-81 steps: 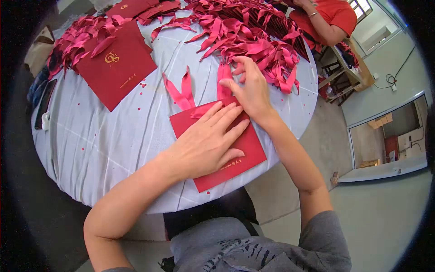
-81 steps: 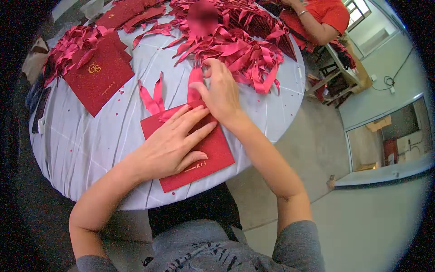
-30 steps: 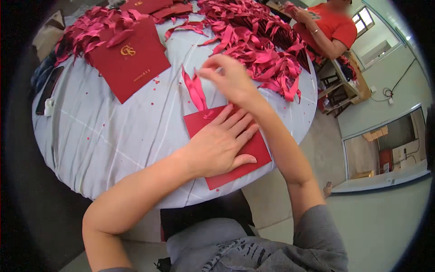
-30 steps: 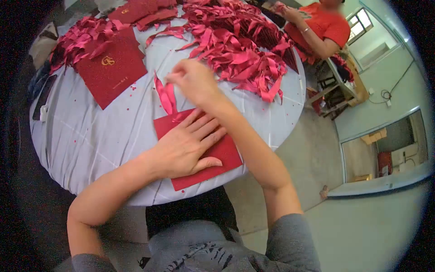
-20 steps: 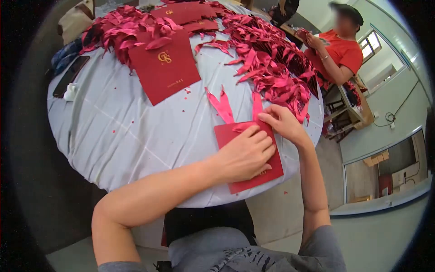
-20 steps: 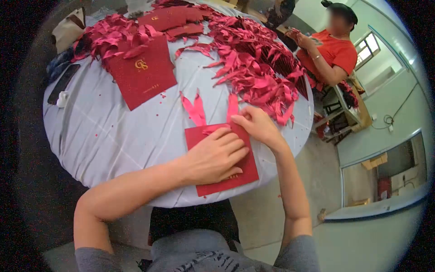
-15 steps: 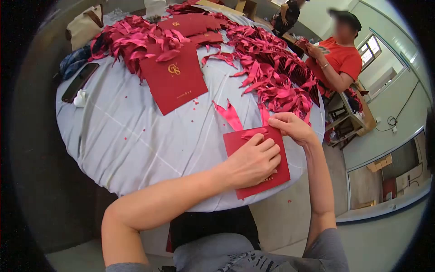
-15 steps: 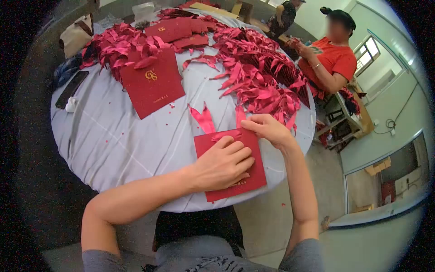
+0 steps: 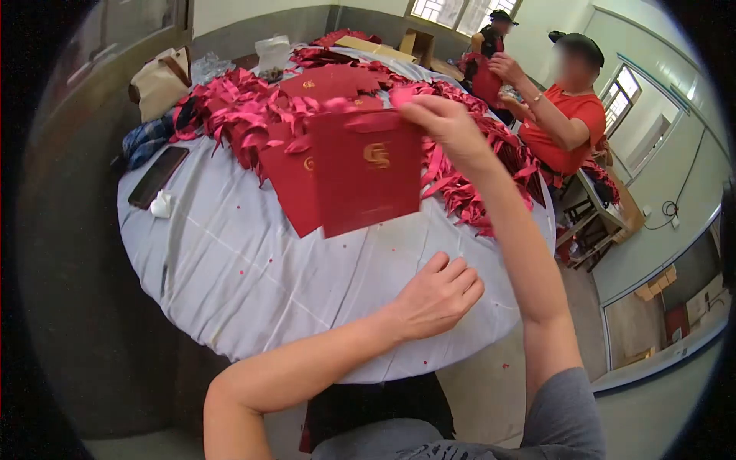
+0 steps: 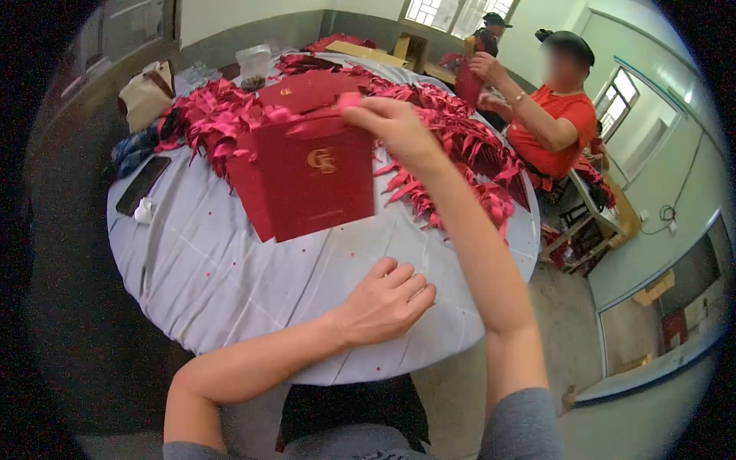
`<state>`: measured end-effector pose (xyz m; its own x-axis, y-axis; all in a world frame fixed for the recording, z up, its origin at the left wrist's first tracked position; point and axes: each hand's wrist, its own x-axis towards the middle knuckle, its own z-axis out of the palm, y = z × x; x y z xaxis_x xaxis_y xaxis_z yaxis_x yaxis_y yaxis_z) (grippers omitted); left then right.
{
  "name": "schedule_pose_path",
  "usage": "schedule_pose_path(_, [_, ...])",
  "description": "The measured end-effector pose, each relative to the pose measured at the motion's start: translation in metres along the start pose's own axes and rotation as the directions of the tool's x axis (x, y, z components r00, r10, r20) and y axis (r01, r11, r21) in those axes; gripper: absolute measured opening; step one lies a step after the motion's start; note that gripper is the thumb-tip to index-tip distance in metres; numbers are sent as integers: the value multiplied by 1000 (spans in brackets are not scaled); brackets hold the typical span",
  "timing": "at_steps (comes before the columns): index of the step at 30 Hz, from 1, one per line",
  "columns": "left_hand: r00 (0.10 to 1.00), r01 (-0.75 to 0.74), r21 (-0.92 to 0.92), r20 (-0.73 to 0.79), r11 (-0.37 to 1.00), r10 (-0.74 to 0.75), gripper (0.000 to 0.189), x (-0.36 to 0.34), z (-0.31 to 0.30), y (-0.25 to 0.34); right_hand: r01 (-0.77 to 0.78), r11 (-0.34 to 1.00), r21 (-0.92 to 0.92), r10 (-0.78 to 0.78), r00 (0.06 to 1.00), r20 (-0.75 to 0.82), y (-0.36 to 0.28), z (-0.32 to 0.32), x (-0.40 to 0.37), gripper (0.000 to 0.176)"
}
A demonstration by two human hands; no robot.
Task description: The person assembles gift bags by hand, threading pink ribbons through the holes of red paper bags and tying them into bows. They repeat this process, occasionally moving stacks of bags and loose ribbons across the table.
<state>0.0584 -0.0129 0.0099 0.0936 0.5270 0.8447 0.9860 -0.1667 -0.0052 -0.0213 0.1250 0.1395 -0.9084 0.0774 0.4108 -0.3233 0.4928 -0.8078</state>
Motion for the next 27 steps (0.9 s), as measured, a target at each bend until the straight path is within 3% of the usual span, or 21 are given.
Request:
schedule_pose_path(2, [998,17,-17,56,1000,-16,12,-5,9,-3,102,989,-106,-102,995,-1,41,18,33,30])
schedule_pose_path(3, [993,56,-33,108,998,-52,11,-7,10,-5,7,995,-101,-12,999,-48,60,23,46,31])
schedule_pose_path(4, [993,45,-29,112,999,-41,11,-8,10,-8,86,987,-139,-104,987,-126,70,28,53,31])
schedule_pose_path(5, [990,72,-20,120,997,-69,12,-8,10,-11,26,992,-126,-50,979,-197,79,30,57,29])
schedule_pose_path(7, [987,95,-8,128,995,-93,12,-11,12,-17,-139,990,-33,127,963,-236,108,28,67,26])
schedule_pose_path(10, [966,141,57,210,988,-150,14,-18,19,-21,-263,942,208,308,925,-224,143,25,79,19])
schedule_pose_path(13, [904,257,52,340,965,-259,20,-20,21,-20,-356,810,465,485,853,-192,163,30,96,11])
schedule_pose_path(14, [902,254,60,344,965,-259,20,-20,20,-20,-381,782,493,506,850,-145,168,30,105,10])
schedule_pose_path(16, [888,305,9,358,952,-288,22,-19,19,-21,-311,776,548,484,852,-202,195,36,130,11])
schedule_pose_path(19, [871,326,-13,393,945,-295,21,-19,18,-23,-264,865,427,380,899,-215,216,36,160,21])
schedule_pose_path(22, [827,324,-5,486,946,-281,23,-18,16,-25,-234,927,292,344,841,-419,232,47,190,36])
schedule_pose_path(25, [804,350,-1,513,937,-299,21,-17,13,-28,-260,966,-2,239,892,-384,258,43,222,49])
schedule_pose_path(26, [799,360,5,515,933,-311,21,-18,13,-30,-281,956,-83,203,838,-507,277,51,237,60])
schedule_pose_path(27, [815,371,2,478,929,-327,20,-19,15,-31,-279,954,-113,184,839,-513,276,54,240,67])
